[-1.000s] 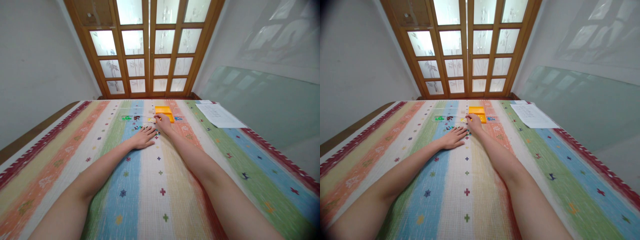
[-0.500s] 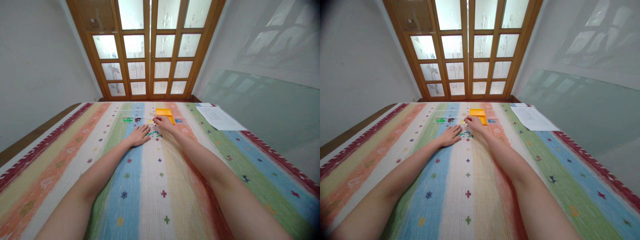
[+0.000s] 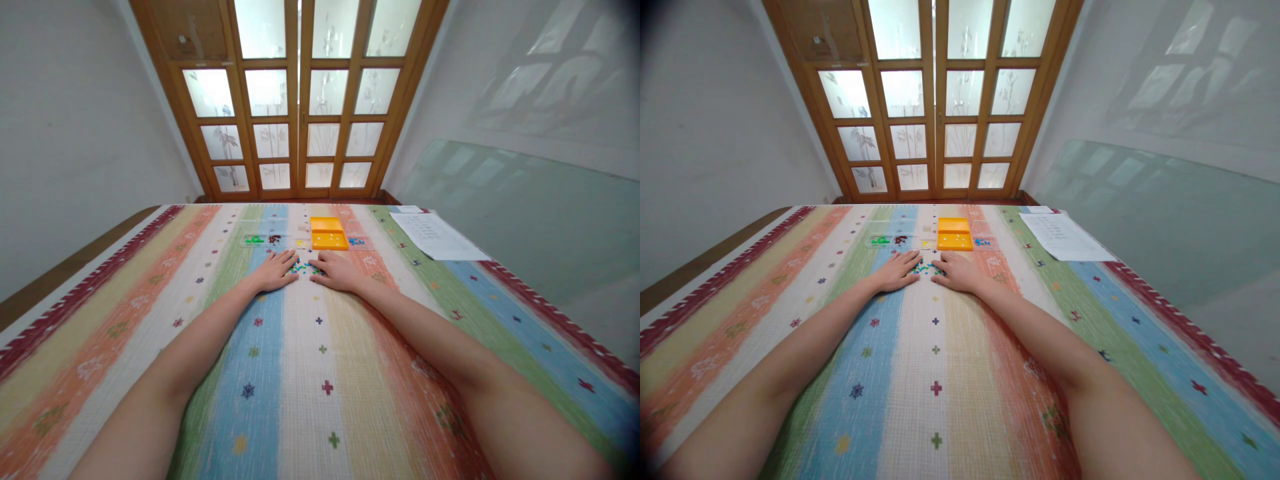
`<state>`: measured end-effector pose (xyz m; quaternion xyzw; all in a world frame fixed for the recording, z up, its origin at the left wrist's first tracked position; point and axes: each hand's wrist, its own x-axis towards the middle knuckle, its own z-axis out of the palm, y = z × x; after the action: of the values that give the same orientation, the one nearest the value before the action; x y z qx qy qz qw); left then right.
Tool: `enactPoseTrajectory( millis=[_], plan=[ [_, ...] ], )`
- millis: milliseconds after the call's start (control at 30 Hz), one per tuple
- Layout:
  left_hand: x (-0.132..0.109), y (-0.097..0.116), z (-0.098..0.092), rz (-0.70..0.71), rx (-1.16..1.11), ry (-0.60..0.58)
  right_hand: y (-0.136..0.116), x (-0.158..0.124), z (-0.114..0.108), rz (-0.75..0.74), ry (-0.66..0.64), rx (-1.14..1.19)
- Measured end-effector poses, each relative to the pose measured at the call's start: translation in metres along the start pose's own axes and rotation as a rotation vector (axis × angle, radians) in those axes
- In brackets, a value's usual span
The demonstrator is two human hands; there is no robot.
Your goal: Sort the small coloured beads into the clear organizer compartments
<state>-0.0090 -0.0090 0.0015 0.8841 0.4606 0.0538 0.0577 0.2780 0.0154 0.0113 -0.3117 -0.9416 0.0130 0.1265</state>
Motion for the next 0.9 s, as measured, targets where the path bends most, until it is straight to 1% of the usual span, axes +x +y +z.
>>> enactPoseTrajectory(
  millis=[133,200,367,467,533,733,900],
  plan=[
    [0.001,0.005,0.001,0.043,0.014,-0.015,0.005,0.006,0.003,-0.059,-0.022,0.001],
    [0.000,0.006,0.002,0.053,0.012,0.001,0.009,0.010,0.005,-0.060,-0.019,0.012],
    [0.002,0.003,0.001,0.078,-0.031,0.139,0.020,0.017,0.008,-0.018,0.000,0.038],
    [0.004,-0.002,0.001,0.051,-0.055,0.213,0.026,0.022,0.009,-0.048,-0.016,0.056],
    [0.005,-0.006,0.001,0.036,-0.060,0.236,0.028,0.025,0.010,-0.056,-0.014,0.072],
    [0.004,-0.018,-0.001,0.024,-0.070,0.295,0.030,0.025,0.011,-0.006,0.025,0.122],
    [0.002,-0.025,-0.003,-0.020,-0.047,0.327,0.025,0.019,0.010,0.092,0.088,0.166]
  ],
)
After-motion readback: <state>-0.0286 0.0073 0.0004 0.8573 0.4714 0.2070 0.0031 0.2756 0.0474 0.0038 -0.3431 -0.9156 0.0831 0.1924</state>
